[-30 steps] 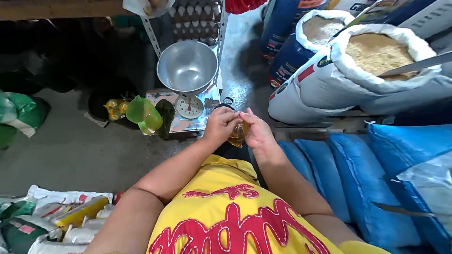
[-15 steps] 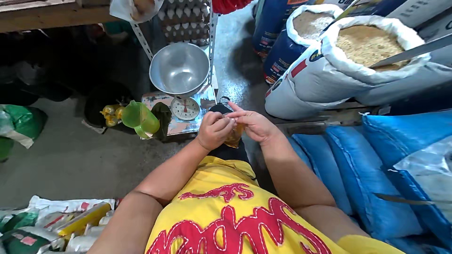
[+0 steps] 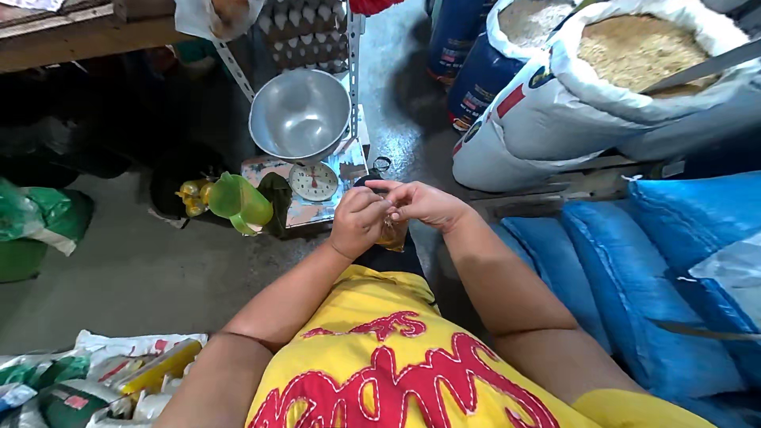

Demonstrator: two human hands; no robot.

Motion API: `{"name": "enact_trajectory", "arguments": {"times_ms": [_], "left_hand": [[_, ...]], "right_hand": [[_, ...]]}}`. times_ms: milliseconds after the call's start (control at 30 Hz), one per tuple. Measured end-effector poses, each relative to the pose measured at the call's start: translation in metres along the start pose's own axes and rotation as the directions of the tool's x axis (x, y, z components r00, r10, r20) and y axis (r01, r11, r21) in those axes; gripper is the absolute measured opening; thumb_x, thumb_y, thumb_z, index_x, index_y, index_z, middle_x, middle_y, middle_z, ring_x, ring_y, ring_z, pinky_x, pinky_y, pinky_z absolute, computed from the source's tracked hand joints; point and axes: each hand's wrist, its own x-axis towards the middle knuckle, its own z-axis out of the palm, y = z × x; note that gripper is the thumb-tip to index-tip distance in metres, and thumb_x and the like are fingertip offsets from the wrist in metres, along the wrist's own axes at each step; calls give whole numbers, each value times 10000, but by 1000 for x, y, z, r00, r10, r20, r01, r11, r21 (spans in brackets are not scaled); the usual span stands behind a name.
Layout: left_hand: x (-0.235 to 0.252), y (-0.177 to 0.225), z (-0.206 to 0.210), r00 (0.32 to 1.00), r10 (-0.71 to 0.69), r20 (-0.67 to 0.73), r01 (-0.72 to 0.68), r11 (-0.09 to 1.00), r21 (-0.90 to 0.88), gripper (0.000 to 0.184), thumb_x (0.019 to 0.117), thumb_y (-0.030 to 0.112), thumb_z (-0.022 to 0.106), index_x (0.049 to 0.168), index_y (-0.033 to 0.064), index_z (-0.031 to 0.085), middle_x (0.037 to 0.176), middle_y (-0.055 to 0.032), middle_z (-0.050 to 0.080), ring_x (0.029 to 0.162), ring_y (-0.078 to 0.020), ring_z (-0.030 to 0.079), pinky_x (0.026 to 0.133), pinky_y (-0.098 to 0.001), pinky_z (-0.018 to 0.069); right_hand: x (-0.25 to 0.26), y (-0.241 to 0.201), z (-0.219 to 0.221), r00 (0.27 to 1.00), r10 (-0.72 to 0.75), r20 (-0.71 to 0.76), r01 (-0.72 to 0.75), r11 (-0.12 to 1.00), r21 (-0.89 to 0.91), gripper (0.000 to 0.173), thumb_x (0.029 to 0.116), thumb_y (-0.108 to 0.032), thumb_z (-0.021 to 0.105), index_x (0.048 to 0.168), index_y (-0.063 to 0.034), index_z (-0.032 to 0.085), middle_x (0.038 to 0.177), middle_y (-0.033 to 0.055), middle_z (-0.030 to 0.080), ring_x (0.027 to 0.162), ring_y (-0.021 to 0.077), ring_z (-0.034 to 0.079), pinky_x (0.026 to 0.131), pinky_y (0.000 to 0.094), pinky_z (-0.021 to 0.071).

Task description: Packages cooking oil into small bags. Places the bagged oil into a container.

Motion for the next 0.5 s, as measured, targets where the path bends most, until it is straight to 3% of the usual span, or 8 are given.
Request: {"name": "enact_trajectory", "arguments": {"times_ms": [100, 200, 233, 300, 400, 500], "left_hand": [[2, 0, -3, 999, -32, 15, 33, 999, -15, 91, 910, 49, 696, 898, 16, 780, 883, -112, 726, 943, -217, 683, 907, -328, 554], [7, 0, -7, 999, -42, 23, 42, 999, -1, 95, 917, 56, 697, 883, 14, 775, 869, -110, 713, 927, -206, 677, 884, -311, 554], [7, 1, -8, 999, -32, 22, 32, 999, 5, 89, 913, 52, 701, 881, 11, 773, 865, -112, 711, 929, -210, 677, 883, -313, 556], [8, 2, -13, 1000, -19, 20, 18, 1000, 17, 80, 903, 36, 701, 880, 8, 773, 862, -111, 713, 932, -214, 684, 888, -321, 564], [7, 6, -19, 999, 15, 32, -16, 999, 46, 82, 895, 33, 696, 871, 9, 771, 842, -103, 703, 891, -211, 675, 848, -320, 565], [8, 11, -21, 997, 61, 47, -65, 994, 83, 100, 902, 30, 688, 889, 13, 786, 847, -111, 713, 879, -222, 679, 854, -335, 564]], "right_hand": [[2, 2, 10, 994, -101, -46, 96, 991, -90, 127, 797, -140, 754, 804, -41, 675, 1519, 130, 509, 1447, 196, 419, 1166, 359, 385], [4, 4, 32, 954, -232, -189, 192, 959, -209, 94, 830, -46, 662, 744, -39, 623, 1409, 123, 629, 1481, 252, 406, 1292, 465, 163], [5, 7, 39, 931, -271, -246, 203, 941, -270, 91, 825, -45, 625, 734, -47, 631, 1366, 101, 665, 1476, 265, 417, 1286, 521, 142], [3, 13, 46, 896, -296, -330, 186, 927, -326, 105, 871, -118, 624, 790, -87, 683, 1331, 37, 695, 1495, 297, 386, 1239, 636, 144], [-1, 21, 53, 857, -327, -398, 197, 922, -333, 149, 918, -208, 654, 793, -134, 689, 1281, 15, 721, 1499, 324, 378, 1214, 700, 118], [-6, 21, 69, 756, -448, -477, 222, 861, -457, 149, 911, -102, 609, 834, -91, 735, 1153, 41, 760, 1432, 313, 477, 1215, 698, 137]]}}
